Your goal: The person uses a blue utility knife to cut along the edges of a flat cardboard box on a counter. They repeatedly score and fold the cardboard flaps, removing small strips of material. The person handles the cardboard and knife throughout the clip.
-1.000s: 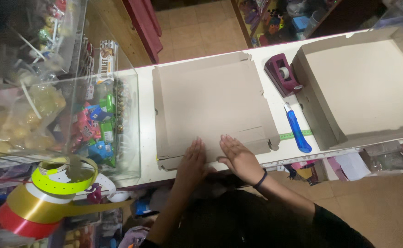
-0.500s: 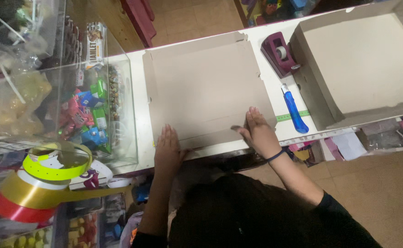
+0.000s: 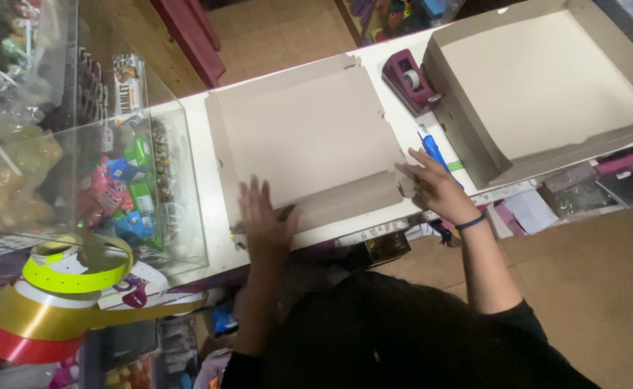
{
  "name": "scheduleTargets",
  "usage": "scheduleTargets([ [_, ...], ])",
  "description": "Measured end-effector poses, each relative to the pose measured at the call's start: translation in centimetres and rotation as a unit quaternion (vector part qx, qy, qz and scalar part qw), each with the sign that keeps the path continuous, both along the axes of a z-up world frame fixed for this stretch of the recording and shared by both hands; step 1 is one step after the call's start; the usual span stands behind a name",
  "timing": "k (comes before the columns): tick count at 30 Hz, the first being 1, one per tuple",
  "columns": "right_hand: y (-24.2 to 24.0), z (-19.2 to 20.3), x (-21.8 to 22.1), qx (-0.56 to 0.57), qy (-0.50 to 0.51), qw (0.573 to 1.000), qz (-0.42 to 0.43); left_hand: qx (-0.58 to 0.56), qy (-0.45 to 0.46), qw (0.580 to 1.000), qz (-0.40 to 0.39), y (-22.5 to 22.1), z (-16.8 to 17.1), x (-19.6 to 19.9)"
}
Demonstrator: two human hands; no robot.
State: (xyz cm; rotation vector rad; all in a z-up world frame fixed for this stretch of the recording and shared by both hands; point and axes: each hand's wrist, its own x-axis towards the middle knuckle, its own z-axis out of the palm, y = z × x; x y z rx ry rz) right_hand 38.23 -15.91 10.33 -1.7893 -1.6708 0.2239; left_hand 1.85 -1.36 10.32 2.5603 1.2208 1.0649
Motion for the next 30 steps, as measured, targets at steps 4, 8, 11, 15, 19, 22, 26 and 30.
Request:
scheduleTargets([
  [4, -0.2, 3.8, -1.6, -0.026, 0.041, 0.999, 0.018, 0.001, 0.011, 0.997, -0.079, -0.3, -0.9, 4.8],
  [8, -0.3, 4.6, -1.3, -0.043, 0.070, 0.996, 0.036, -0.005, 0.039, 0.987, -0.153, 0.1, -4.0, 9.1],
  [11, -0.4, 5.3, -1.2, -0.046, 0.060, 0.996, 0.043, 0.003, 0.059, 0.984, -0.166, 1.0, -6.1, 10.7],
  [15, -0.7, 6.5, -1.5, -0.031, 0.089, 0.994, 0.055, -0.013, 0.041, 0.984, -0.173, 2.0, -6.8, 10.8],
  [19, -0.7, 6.0, -1.4, -0.016, 0.087, 0.994, 0.067, 0.030, 0.034, 0.983, -0.175, 1.6, -4.7, 9.8],
  [22, -0.4, 5.1, -0.8, 0.014, 0.089, 0.993, 0.075, 0.045, 0.026, 0.985, -0.162, 1.6, -3.8, 9.4],
  [26, 0.5, 2.3, 0.3, 0.062, 0.093, 0.992, 0.060, 0.023, 0.018, 0.983, -0.181, 1.4, -3.6, 8.7],
  [30, 2.0, 1.0, 0.0, 0.066, 0.078, 0.994, 0.026, -0.007, 0.038, 0.978, -0.206, 2.2, -5.4, 8.5],
])
